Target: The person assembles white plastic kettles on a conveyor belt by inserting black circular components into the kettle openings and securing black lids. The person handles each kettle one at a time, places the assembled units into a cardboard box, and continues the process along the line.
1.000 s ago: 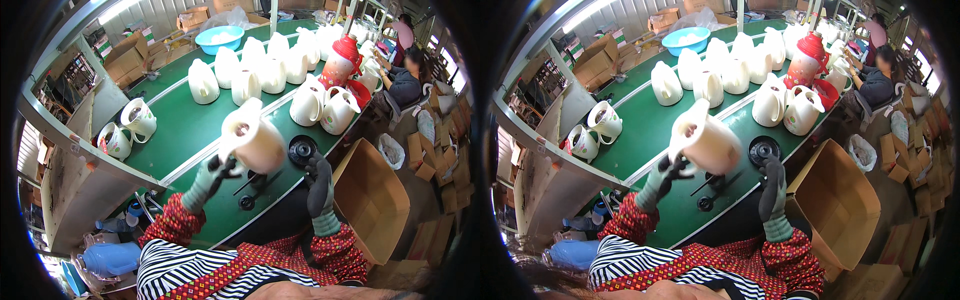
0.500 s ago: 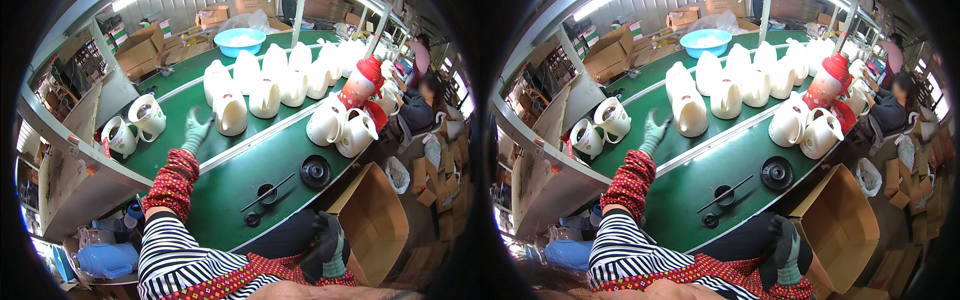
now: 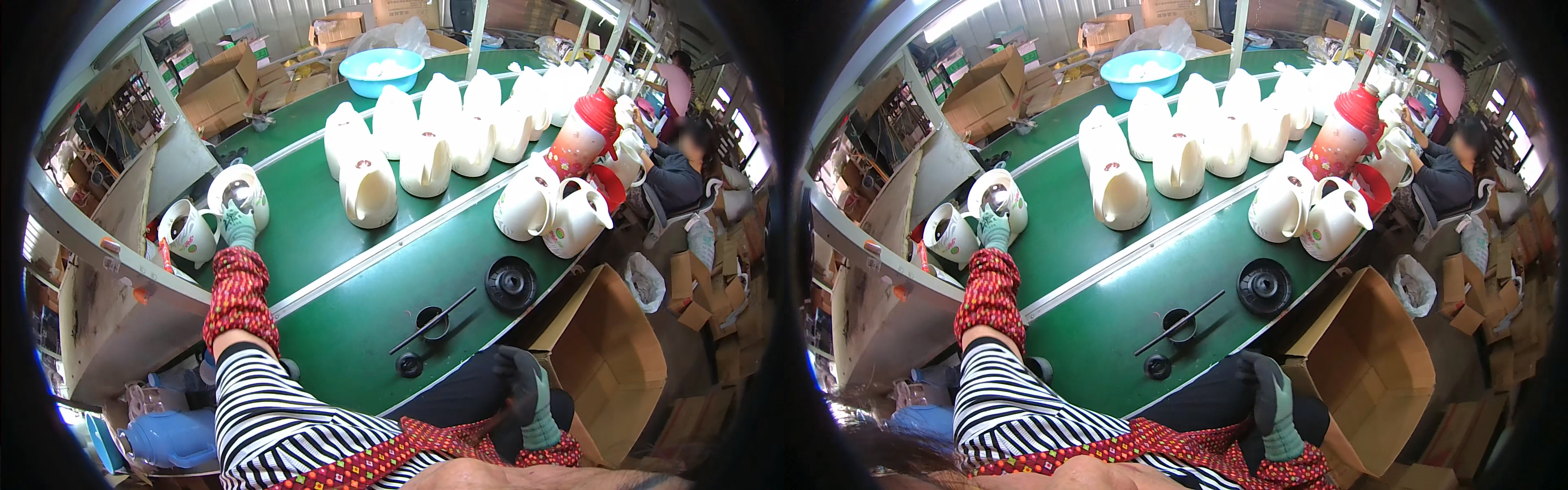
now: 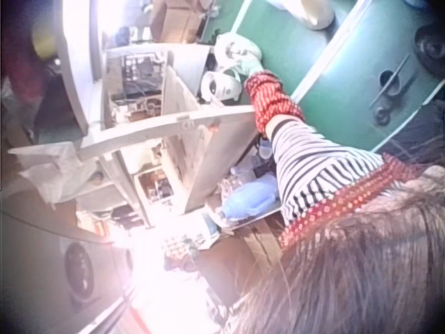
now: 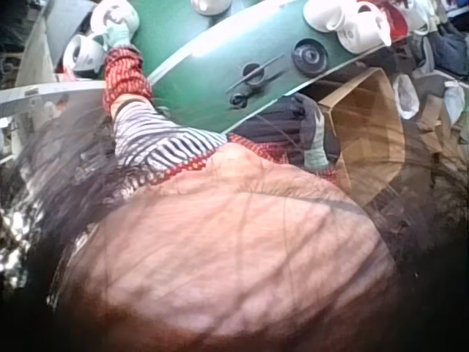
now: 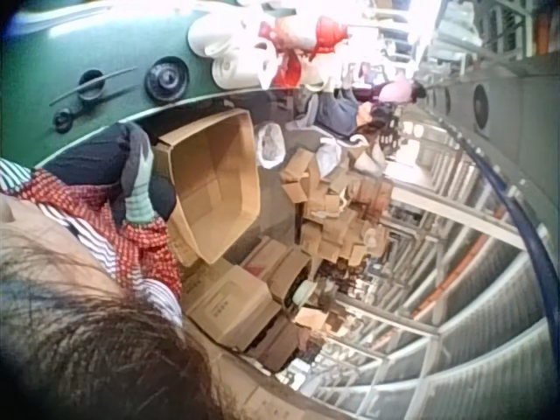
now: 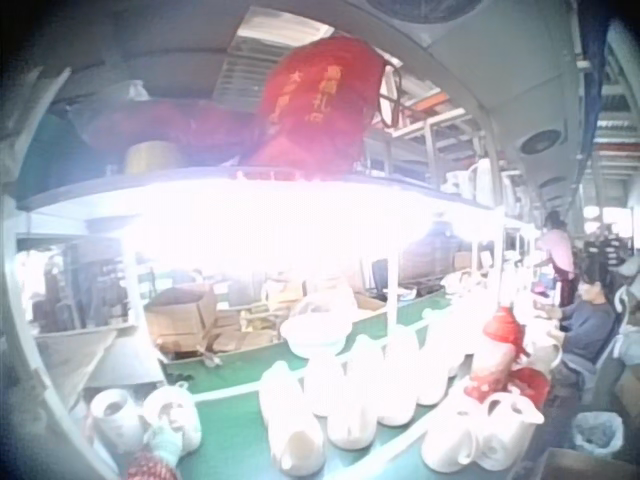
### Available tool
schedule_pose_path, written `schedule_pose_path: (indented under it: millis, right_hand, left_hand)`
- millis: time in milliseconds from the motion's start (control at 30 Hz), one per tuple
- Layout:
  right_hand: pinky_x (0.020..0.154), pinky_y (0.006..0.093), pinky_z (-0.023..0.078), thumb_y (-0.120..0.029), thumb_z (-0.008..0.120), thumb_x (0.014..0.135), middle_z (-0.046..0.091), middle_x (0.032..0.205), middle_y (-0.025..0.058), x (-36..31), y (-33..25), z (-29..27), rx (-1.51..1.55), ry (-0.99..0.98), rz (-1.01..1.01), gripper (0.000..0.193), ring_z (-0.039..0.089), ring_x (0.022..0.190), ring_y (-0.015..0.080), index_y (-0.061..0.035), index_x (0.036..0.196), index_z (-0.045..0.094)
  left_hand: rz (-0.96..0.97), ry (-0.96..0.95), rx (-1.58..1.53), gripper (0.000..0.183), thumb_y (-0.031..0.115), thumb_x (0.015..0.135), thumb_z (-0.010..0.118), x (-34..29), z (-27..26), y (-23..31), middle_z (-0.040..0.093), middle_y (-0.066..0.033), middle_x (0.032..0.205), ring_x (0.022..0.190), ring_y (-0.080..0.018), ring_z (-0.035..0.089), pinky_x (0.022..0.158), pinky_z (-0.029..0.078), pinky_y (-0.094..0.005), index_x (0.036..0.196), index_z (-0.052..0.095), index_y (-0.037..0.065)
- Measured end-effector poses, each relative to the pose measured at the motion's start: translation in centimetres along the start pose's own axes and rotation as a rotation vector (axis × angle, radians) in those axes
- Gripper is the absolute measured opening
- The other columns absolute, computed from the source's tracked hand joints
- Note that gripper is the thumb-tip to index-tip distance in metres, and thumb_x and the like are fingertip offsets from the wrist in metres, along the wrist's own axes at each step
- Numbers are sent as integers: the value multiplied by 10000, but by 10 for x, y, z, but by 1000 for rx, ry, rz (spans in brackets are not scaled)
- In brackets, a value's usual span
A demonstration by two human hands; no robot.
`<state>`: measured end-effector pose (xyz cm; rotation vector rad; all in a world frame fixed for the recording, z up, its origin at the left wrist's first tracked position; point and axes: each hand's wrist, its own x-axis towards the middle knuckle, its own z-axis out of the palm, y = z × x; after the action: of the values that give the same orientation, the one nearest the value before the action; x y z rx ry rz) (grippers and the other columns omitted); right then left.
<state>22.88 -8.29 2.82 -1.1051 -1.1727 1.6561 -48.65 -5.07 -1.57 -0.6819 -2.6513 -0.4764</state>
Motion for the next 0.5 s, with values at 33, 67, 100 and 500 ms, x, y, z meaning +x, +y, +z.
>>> schedule_pose_path:
  millis: [33,67,100,500]
  right_hand:
    - [933,340,531,-275,425,1112,675,1195,129,3,-17,6,-229,-95,-4,445,666,1024,199,77,1323,600]
    - [923,322,521,-278,452,1105,677,1196,119,9,-20,13,-194,-98,20,435,660,1004,181,76,1298,616]
    - [913,316,517,-283,480,1098,679,1174,108,14,-27,22,-203,-128,24,424,652,988,171,62,1299,622]
    - [814,347,581,-533,792,877,686,1183,154,73,-88,111,-187,-343,76,902,696,965,195,-4,1518,441]
  left_hand:
    - [19,27,-31,639,371,873,751,-17,-7,11,597,-225,1383,1164,-378,660,966,546,-466,1387,552,49]
    - [34,37,-116,629,362,867,760,-45,-32,39,649,-214,1315,1123,-379,679,944,551,-471,1378,560,55]
    - [69,6,-144,621,336,859,772,-64,-41,51,686,-194,1210,1070,-378,691,920,552,-471,1372,563,56]
    - [1214,-369,-665,344,140,749,852,-285,-276,136,674,-204,1292,756,-311,737,635,579,-385,1016,655,50]
